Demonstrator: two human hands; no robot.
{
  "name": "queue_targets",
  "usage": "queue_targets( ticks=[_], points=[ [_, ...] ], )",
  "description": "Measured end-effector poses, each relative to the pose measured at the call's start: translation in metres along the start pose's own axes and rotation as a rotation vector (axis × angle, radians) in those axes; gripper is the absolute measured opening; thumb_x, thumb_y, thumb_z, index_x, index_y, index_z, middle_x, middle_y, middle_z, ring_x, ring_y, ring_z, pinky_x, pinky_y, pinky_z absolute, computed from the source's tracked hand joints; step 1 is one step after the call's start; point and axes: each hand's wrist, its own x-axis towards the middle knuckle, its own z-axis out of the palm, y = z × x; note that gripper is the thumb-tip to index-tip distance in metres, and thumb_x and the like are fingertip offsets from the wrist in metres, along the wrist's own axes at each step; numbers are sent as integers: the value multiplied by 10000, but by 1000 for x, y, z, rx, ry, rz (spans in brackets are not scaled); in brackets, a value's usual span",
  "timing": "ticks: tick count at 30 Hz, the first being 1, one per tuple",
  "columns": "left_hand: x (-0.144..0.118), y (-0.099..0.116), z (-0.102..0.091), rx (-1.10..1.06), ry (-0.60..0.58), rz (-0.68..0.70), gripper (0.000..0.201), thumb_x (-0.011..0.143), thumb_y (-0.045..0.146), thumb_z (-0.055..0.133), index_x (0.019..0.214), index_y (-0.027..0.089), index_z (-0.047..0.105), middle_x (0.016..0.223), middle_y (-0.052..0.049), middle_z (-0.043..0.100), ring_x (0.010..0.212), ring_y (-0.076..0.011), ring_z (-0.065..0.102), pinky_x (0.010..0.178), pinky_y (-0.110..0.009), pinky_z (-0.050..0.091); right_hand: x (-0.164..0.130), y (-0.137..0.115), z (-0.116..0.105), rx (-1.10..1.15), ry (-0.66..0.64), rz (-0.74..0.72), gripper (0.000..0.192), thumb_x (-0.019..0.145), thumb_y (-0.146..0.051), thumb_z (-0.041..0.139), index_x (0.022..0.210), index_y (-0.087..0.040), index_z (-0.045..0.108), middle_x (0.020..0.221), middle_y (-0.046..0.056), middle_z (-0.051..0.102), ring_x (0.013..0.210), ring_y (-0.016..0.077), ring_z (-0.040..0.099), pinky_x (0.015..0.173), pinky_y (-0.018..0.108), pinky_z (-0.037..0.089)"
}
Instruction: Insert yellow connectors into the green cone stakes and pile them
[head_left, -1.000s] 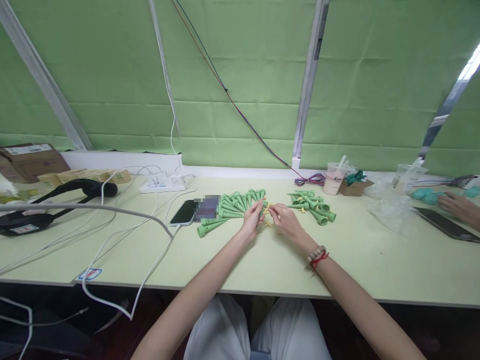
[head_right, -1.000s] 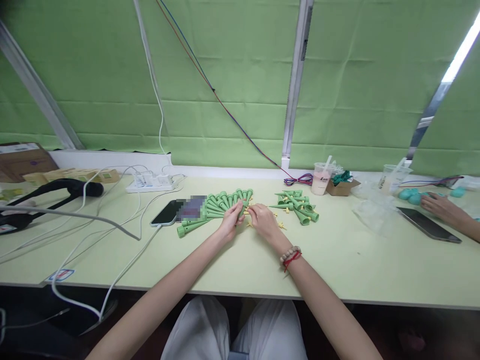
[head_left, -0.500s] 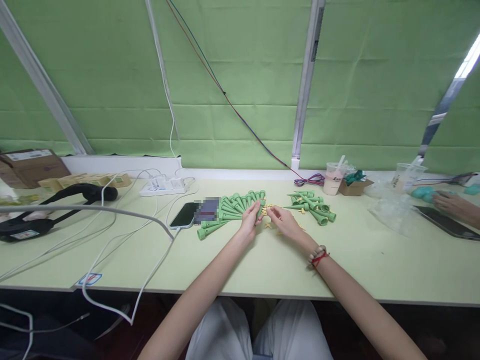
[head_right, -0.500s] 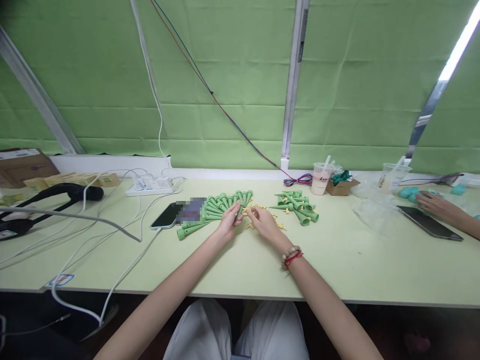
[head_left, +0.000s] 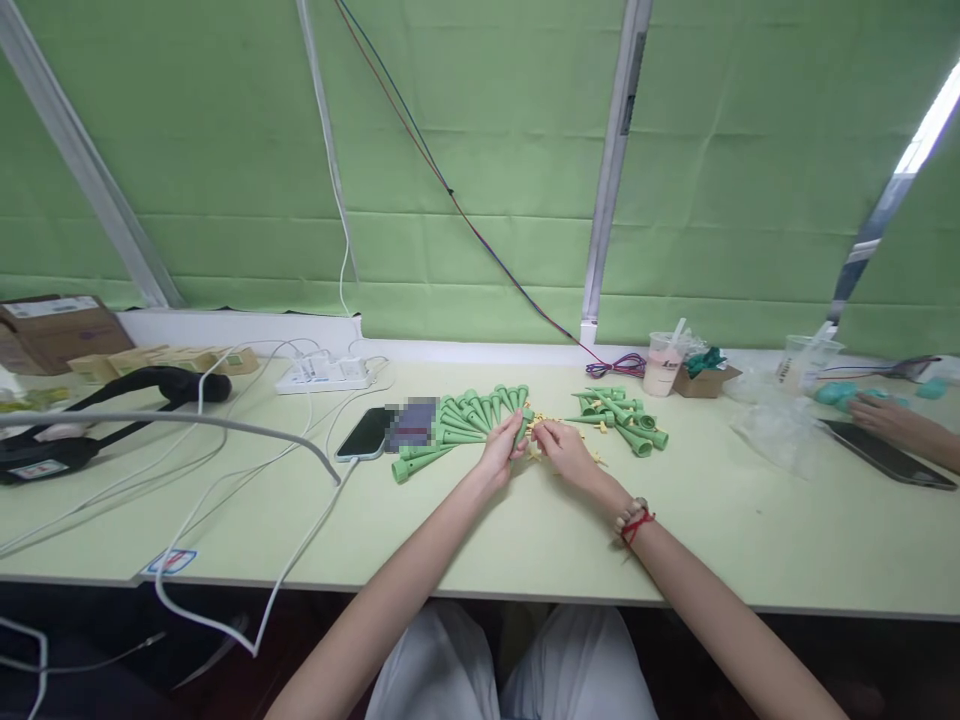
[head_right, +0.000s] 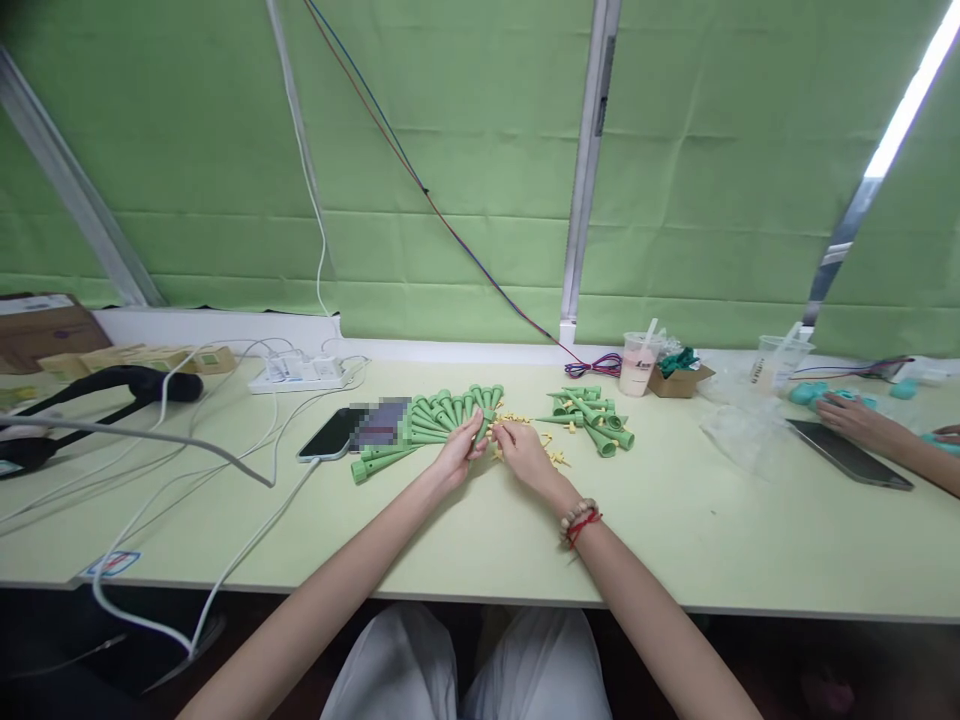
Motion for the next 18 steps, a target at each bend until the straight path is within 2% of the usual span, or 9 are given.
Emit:
queue_targets(
  ticks=[4,6,7,8,10,14,16,18],
  points=[
    [-2,3,1,56,-45,89,504,590,363,777,1037,164,658,566,53,477,398,0,354,341,-124,186,5,-6,9,740,-88,399,366,803,-480,521,583,-199,437,477,-61,362,422,88,333,458,228,309],
    [-3,5,2,71,-82,106,528,573,331,793,1060,178,659,588,49,492,412,-3,373,349,-129,207,6,-9,11,953,-123,498,340,793,-445,541,591,-202,417,480,-79,313,402,71,274,435,211,288],
    [-3,6,3,68,-87,104,521,576,322,792,1060,178,661,601,44,502,412,-2,374,348,-133,210,6,-9,11,965,-130,518,338,805,-438,520,588,-202,413,482,-77,314,399,70,269,433,210,289],
    [-3,6,3,56,-78,98,502,588,318,786,1053,175,665,615,38,515,407,-1,371,343,-137,208,5,-9,10,910,-128,523,350,823,-447,483,583,-200,417,481,-69,331,399,73,283,436,214,297],
    [-1,6,3,9,-30,66,431,631,307,762,1027,164,671,643,24,540,395,1,362,330,-141,199,3,-8,7,640,-86,450,390,852,-486,414,602,-192,471,497,-41,404,423,93,352,461,233,329],
    [3,6,0,-92,66,-14,253,696,225,715,929,135,671,676,7,558,388,7,357,308,-127,189,-2,-4,-5,12,37,56,304,846,-474,473,887,-194,586,714,12,574,595,140,501,592,270,406],
    [4,5,-1,-115,75,-42,202,708,203,703,888,120,664,684,3,559,383,11,350,302,-122,182,-2,-2,-10,-144,28,-69,264,850,-439,492,920,-202,588,843,39,593,652,146,529,641,282,424],
    [3,4,-1,-121,70,-52,199,701,203,708,875,118,663,686,5,554,383,12,350,302,-119,182,-2,0,-12,-244,15,-130,243,865,-405,478,841,-196,599,870,61,590,672,153,541,661,291,427]
  ],
)
